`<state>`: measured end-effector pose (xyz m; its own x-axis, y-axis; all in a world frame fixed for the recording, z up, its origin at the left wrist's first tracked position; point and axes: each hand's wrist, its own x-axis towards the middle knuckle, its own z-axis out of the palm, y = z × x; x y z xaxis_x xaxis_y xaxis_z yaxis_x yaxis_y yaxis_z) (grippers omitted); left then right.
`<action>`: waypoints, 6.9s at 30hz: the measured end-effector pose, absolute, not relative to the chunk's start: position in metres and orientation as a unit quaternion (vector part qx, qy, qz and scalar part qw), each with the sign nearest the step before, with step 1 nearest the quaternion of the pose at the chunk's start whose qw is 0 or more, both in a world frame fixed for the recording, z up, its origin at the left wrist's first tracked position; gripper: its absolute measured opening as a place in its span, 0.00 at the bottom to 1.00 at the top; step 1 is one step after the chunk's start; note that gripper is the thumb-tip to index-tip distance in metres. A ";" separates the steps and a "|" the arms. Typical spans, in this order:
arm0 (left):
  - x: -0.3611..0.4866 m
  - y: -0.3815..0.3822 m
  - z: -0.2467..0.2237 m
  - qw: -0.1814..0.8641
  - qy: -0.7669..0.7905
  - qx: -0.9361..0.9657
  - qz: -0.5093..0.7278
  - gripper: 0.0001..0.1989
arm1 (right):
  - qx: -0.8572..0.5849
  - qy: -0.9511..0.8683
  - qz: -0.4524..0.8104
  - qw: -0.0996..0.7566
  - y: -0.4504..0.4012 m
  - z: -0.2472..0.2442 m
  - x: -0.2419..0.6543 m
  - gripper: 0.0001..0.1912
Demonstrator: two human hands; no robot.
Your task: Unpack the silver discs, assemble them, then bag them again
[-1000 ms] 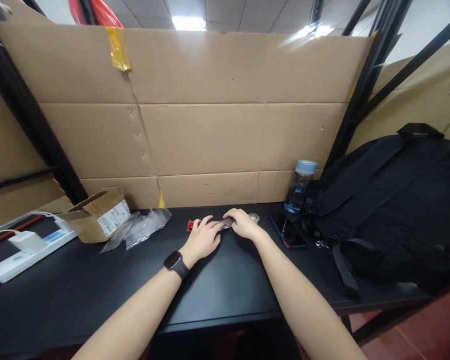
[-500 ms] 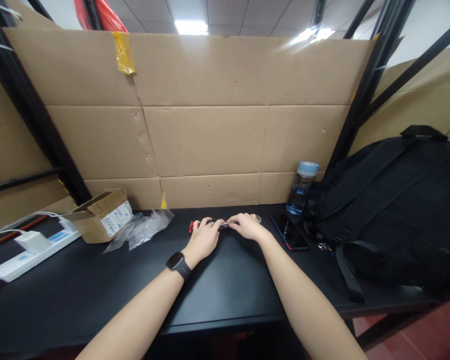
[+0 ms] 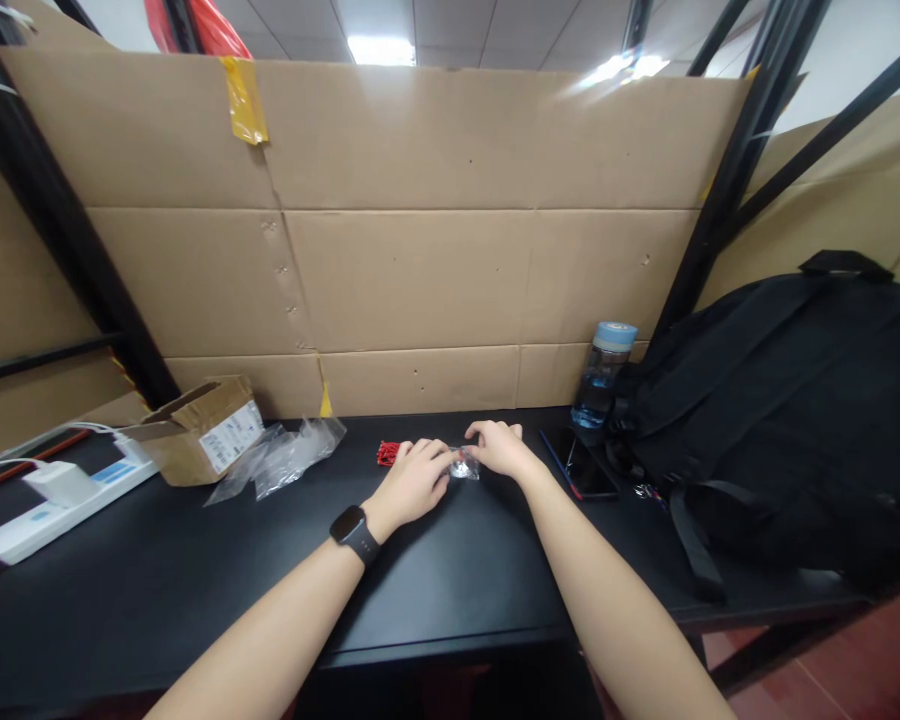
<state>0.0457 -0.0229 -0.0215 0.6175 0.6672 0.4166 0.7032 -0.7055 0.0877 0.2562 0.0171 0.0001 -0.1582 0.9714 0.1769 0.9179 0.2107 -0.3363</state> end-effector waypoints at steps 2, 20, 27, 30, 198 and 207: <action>0.047 -0.026 -0.021 0.025 -0.339 -0.919 -0.200 0.19 | -0.604 -0.771 0.083 0.185 0.016 0.002 0.259 0.11; 0.000 -0.005 0.002 0.024 -0.417 -0.868 -0.270 0.12 | -0.618 -0.775 0.003 0.130 0.052 -0.010 0.236 0.14; -0.070 0.012 0.039 0.102 -0.558 -0.738 -0.365 0.12 | -0.553 -0.828 0.021 0.087 0.108 -0.002 0.166 0.15; -0.120 0.018 0.047 0.127 -0.654 -0.633 -0.393 0.12 | -0.514 -0.854 0.017 0.084 0.125 -0.002 0.123 0.15; 0.037 -0.022 -0.007 0.003 -0.483 -0.755 -0.443 0.05 | -0.285 -0.721 0.352 0.524 -0.015 -0.010 0.214 0.24; 0.034 -0.009 -0.017 -0.115 -0.496 -0.735 -0.448 0.07 | -0.301 -0.767 0.234 0.516 -0.015 -0.009 0.214 0.24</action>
<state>0.0341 -0.0095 -0.0172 0.1075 0.8318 0.5445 0.6256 -0.4823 0.6133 0.2142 -0.0149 -0.0092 -0.2862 0.7033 0.6507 0.2194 0.7092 -0.6700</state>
